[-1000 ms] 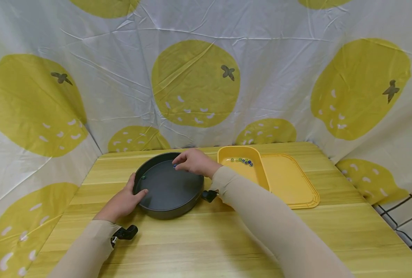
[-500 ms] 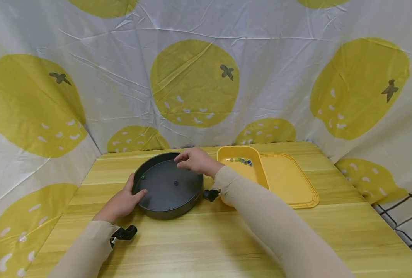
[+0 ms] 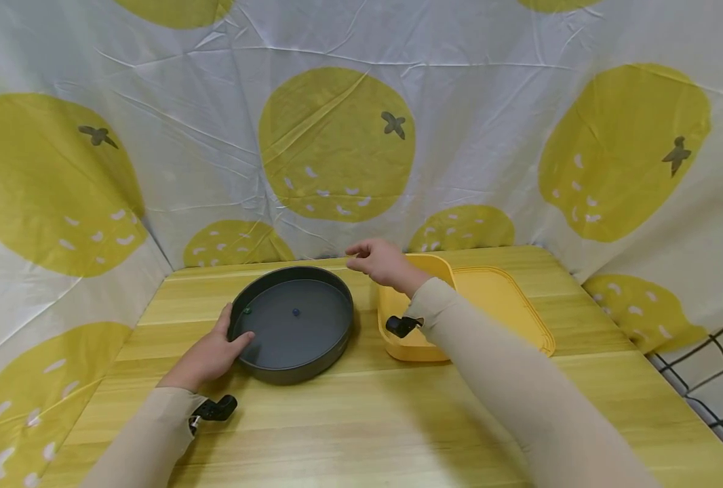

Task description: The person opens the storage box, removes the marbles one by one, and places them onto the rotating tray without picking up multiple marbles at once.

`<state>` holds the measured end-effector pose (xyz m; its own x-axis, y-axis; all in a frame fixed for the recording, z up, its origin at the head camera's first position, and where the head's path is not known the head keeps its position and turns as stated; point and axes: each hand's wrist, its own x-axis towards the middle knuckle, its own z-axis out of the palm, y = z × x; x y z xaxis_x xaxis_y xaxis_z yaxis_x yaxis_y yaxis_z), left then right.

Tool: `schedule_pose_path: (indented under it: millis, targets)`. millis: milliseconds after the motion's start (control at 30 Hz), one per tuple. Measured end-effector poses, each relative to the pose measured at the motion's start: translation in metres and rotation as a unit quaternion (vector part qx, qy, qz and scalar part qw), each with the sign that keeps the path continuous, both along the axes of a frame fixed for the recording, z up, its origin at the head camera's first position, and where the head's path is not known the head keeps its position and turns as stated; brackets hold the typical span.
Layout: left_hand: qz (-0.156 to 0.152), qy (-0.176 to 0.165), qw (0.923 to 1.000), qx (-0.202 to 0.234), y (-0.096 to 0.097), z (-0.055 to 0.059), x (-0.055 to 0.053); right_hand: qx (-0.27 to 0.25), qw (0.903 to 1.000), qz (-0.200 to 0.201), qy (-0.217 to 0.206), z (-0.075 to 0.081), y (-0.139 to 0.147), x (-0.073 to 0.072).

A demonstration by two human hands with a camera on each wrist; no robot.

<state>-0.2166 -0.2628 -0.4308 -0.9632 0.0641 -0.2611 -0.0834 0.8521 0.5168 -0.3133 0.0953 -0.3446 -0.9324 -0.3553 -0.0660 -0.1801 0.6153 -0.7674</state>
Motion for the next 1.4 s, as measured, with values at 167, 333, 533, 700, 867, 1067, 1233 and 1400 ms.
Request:
schedule_pose_path:
  millis: [167,333,533,700,867,1067,1233,1400]
  targets:
    - [0.001,-0.002,1.0000,0.001,-0.001,0.001,0.000,0.001,0.9999,-0.015,-0.001,0.000,0.022,-0.004]
    - [0.000,-0.003,1.0000,0.004,0.000,0.002,0.001,-0.019,0.9992,-0.031,-0.016,-0.008,0.045,-0.007]
    - [0.001,-0.002,1.0000,0.005,0.000,0.003,0.001,-0.021,0.9982,-0.054,-0.015,-0.027,0.069,-0.017]
    - [0.000,-0.001,1.0000,0.004,-0.001,0.000,0.000,-0.024,0.9965,-0.073,-0.032,-0.044,0.084,-0.029]
    - [-0.003,0.002,1.0000,-0.001,-0.001,-0.002,-0.001,0.011,0.9962,-0.082,-0.028,-0.060,0.094,-0.037]
    - [0.001,0.005,1.0000,0.005,0.001,-0.002,-0.001,0.039,0.9945,-0.092,-0.033,-0.072,0.097,-0.041]
    - [0.005,0.003,0.9999,0.009,0.000,-0.004,-0.001,0.086,0.9920,-0.088,-0.027,-0.080,0.096,-0.048]
    - [0.012,0.005,0.9999,0.010,0.000,-0.004,0.000,0.143,0.9868,-0.077,0.004,-0.091,0.094,-0.059]
